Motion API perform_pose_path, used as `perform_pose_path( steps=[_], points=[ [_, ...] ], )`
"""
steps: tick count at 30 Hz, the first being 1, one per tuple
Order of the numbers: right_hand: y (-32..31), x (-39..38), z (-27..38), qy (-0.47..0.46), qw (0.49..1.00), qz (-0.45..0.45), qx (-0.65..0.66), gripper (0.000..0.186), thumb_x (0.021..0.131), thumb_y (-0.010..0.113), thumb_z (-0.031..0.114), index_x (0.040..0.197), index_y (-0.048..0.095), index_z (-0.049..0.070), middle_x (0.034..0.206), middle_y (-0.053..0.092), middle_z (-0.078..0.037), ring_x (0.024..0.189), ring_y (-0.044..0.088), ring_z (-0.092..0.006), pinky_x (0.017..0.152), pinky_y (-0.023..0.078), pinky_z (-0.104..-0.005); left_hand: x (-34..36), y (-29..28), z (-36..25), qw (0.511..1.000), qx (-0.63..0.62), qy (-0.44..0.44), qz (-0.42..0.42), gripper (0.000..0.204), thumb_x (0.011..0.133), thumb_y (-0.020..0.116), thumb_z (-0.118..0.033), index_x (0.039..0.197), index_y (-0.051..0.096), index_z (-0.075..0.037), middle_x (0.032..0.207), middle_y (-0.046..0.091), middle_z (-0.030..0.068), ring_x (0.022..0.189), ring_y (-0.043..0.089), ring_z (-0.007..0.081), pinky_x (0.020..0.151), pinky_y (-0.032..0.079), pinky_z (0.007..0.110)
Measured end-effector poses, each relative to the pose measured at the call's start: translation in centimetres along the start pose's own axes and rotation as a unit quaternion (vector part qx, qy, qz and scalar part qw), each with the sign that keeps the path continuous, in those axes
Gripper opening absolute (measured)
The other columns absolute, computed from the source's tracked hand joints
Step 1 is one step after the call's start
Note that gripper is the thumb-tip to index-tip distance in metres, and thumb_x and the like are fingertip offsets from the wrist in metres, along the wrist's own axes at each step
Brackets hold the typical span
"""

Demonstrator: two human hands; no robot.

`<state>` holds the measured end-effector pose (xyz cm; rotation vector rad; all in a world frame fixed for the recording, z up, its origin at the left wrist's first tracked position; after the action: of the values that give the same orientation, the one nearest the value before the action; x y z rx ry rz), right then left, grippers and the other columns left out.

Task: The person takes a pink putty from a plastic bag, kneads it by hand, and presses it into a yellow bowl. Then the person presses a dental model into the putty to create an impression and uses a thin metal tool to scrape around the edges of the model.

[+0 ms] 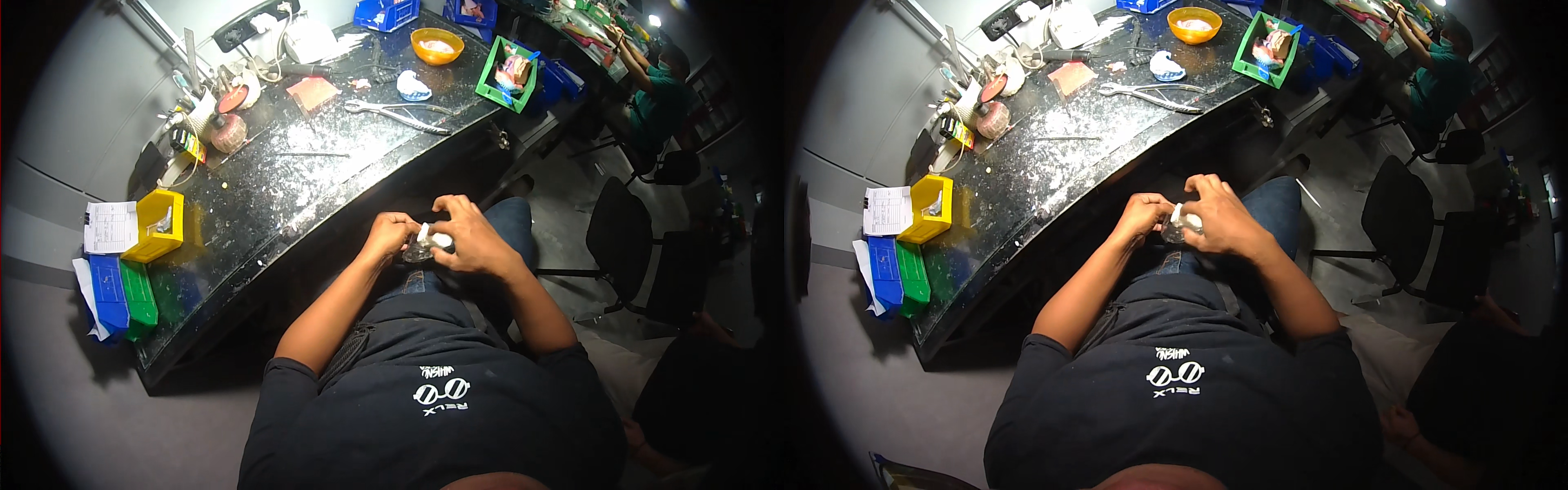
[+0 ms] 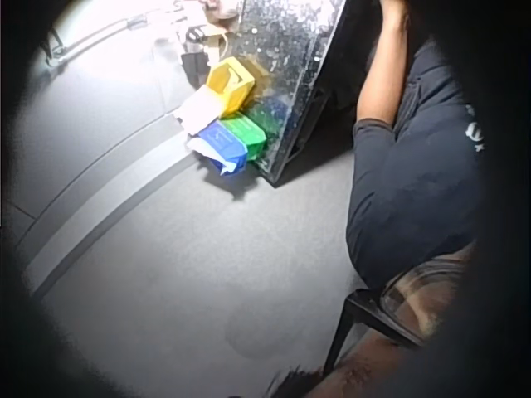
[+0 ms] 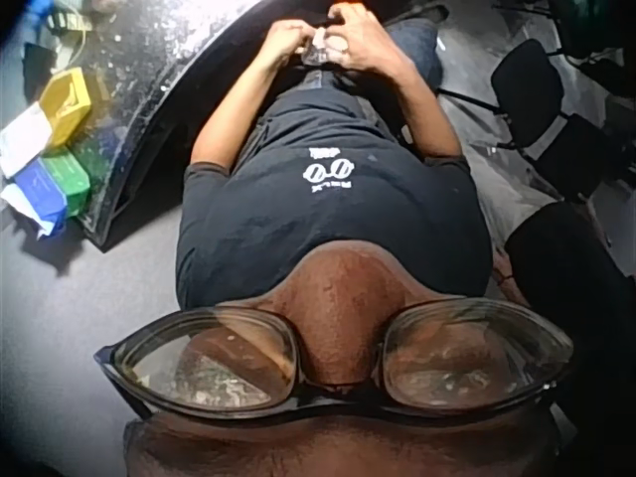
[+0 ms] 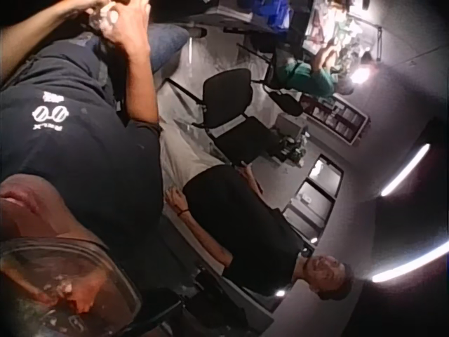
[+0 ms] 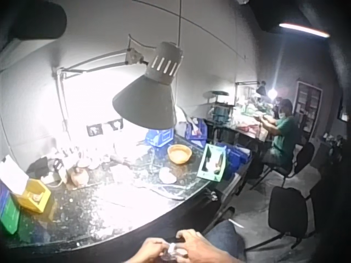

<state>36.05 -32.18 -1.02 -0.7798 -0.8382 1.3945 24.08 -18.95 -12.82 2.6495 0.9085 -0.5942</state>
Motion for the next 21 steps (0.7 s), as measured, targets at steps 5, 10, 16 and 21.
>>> perform_pose_path(
  steps=[5, 10, 16, 21],
  points=[
    [3.2, -0.1, -0.7, 0.002, 0.996, 0.048, -0.074, 0.037, 0.075, 0.077, 0.025, 0.108, 0.076, 0.007, 0.145, 0.044, -0.018, 0.136, 0.038, -0.0342, 0.113, 0.033, -0.0446, 0.0, 0.3, 0.2, 1.0, -0.007, 0.006, -0.009, 0.006, 0.085, 0.068, -0.003, 0.083, 0.073, 0.0, 0.072, 0.068, 0.0064, 0.055, 0.056, 0.0094, 0.049, 0.042, 0.022],
    [2.1, 0.2, -1.2, 0.025, 0.999, -0.002, 0.025, 0.04, 0.074, 0.08, 0.027, 0.108, 0.075, 0.006, 0.144, 0.045, -0.017, 0.136, 0.038, -0.0346, 0.112, 0.034, -0.0455, 0.2, -0.1, 0.3, 1.0, -0.019, 0.021, 0.0, 0.007, 0.085, 0.066, 0.0, 0.083, 0.073, 0.002, 0.072, 0.068, 0.006, 0.054, 0.054, 0.009, 0.049, 0.041, 0.022],
    [4.2, -0.4, -2.7, 0.03, 0.993, 0.043, -0.102, 0.047, 0.07, 0.083, 0.032, 0.108, 0.075, 0.006, 0.148, 0.043, -0.02, 0.135, 0.039, -0.0358, 0.107, 0.037, -0.0434, 0.0, 0.3, 0.2, 0.998, 0.024, 0.059, -0.01, 0.007, 0.084, 0.067, 0.002, 0.082, 0.073, 0.003, 0.071, 0.068, 0.0057, 0.054, 0.054, 0.0083, 0.052, 0.041, 0.023],
    [4.2, -0.1, -2.5, 0.043, 0.997, -0.01, -0.059, 0.045, 0.07, 0.084, 0.029, 0.108, 0.075, 0.006, 0.148, 0.043, -0.02, 0.135, 0.04, -0.0341, 0.106, 0.038, -0.0432, -0.4, 0.1, -0.2, 0.995, 0.051, 0.086, -0.01, 0.007, 0.083, 0.068, 0.0, 0.084, 0.075, 0.003, 0.079, 0.072, 0.0068, 0.066, 0.061, 0.0102, 0.062, 0.046, 0.024]
  ],
)
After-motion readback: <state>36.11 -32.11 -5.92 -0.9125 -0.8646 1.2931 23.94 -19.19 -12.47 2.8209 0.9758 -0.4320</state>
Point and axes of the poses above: each hand's wrist, its own x-axis towards the middle knuckle, its own y-axis out of the palm, z = x × y, the point moved 3 cm from there along x, towards the middle knuckle
